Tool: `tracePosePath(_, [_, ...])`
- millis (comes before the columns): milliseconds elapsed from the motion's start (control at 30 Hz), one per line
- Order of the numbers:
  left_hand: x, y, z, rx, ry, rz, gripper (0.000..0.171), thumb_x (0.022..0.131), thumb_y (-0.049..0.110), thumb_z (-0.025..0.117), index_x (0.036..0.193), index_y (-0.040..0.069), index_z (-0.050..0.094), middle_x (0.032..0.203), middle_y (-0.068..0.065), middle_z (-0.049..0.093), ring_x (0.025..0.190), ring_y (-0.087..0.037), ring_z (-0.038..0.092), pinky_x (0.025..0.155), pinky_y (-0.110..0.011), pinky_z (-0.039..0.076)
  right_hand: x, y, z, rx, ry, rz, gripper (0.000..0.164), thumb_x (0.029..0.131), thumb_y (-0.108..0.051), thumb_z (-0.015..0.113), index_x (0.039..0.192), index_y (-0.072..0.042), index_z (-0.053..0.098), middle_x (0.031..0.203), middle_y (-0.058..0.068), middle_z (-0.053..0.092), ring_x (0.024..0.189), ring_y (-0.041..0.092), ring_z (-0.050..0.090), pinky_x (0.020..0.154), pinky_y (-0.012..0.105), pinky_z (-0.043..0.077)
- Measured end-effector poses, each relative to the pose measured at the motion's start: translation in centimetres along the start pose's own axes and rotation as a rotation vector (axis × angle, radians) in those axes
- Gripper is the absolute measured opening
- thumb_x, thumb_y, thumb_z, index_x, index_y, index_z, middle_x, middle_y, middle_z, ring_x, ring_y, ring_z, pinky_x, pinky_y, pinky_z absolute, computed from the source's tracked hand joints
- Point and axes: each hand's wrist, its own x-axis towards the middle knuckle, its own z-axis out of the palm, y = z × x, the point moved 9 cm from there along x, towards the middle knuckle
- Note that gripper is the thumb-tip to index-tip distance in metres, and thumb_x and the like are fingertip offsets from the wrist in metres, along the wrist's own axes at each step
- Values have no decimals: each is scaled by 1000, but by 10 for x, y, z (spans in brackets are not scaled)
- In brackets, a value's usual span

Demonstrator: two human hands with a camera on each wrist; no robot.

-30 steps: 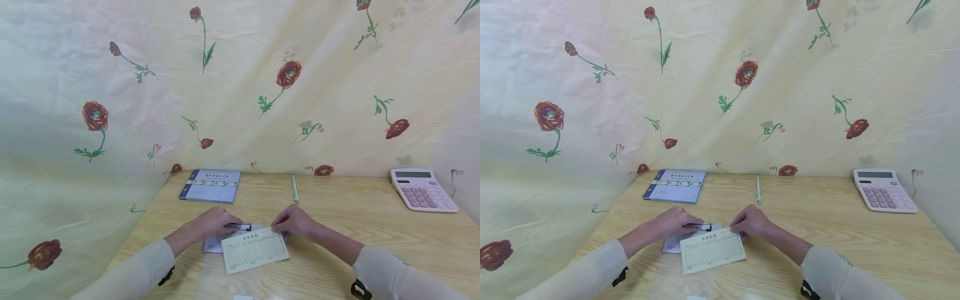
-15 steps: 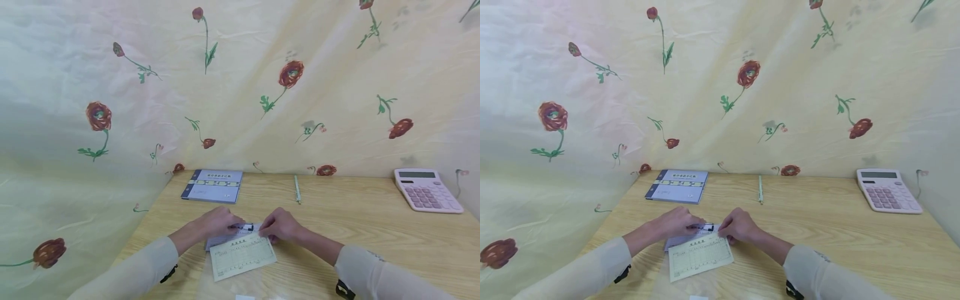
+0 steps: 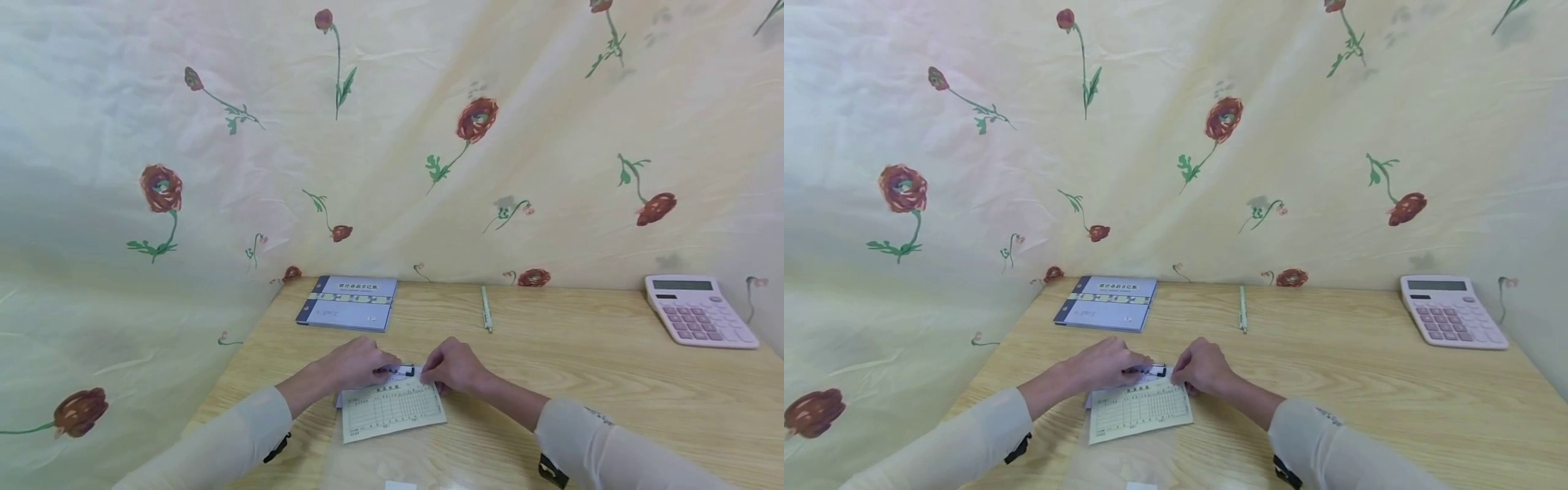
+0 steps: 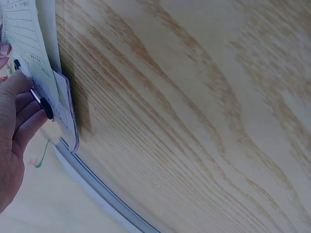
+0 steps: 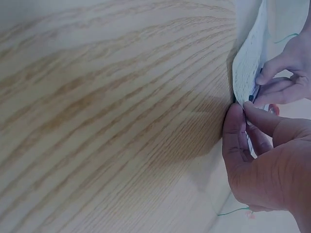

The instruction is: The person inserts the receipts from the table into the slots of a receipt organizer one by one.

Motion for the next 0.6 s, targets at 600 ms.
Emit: tracePosePath(600, [0,4,-3,70,41,56,22,104,15,71,124,17,79,62,12,49,44,3,25,44,-11,21,5,-4,7,-137,13,24,13,91,0,82,79,-5,76,63,2,65,53,12,60,51,23,49])
